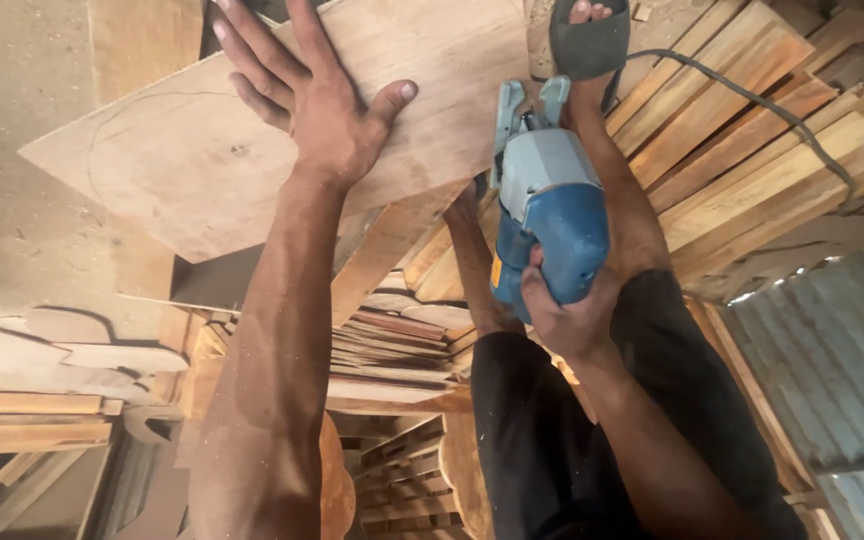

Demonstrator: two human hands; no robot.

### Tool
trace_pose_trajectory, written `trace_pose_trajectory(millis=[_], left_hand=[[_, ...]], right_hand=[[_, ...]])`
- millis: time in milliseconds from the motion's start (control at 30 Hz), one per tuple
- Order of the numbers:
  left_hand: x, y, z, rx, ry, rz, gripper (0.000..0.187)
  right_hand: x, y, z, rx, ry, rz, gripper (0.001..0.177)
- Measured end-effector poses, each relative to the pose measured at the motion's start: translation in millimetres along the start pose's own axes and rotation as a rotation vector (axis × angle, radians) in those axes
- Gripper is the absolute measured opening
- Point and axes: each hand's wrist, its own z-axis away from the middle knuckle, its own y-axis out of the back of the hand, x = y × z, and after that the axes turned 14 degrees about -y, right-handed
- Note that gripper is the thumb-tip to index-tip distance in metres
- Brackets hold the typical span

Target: The person cuts a curved piece of plywood using a jigsaw.

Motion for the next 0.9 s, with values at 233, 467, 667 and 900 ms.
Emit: trace_pose_trajectory(millis=[233,467,667,900], left_hand=[[13,11,-8,-0.017,0.029,0.037,0.133],[5,-1,-2,-0.006,0.008,0.012,0.133],[13,7,-6,0.004,0.014,0.018,0.134],[10,1,-6,-0.019,0.050,0.023,0.137]], right_hand=[[-5,5,-8,-0.089,-0.026,-0.076,0.021],[-2,18,-14,-0.116,0.004,0.016,0.015],[-30,19,-24,-0.141,0.112,0.107,0.018],[-63,22,-47,-0.172,0.119,0.213,0.017]])
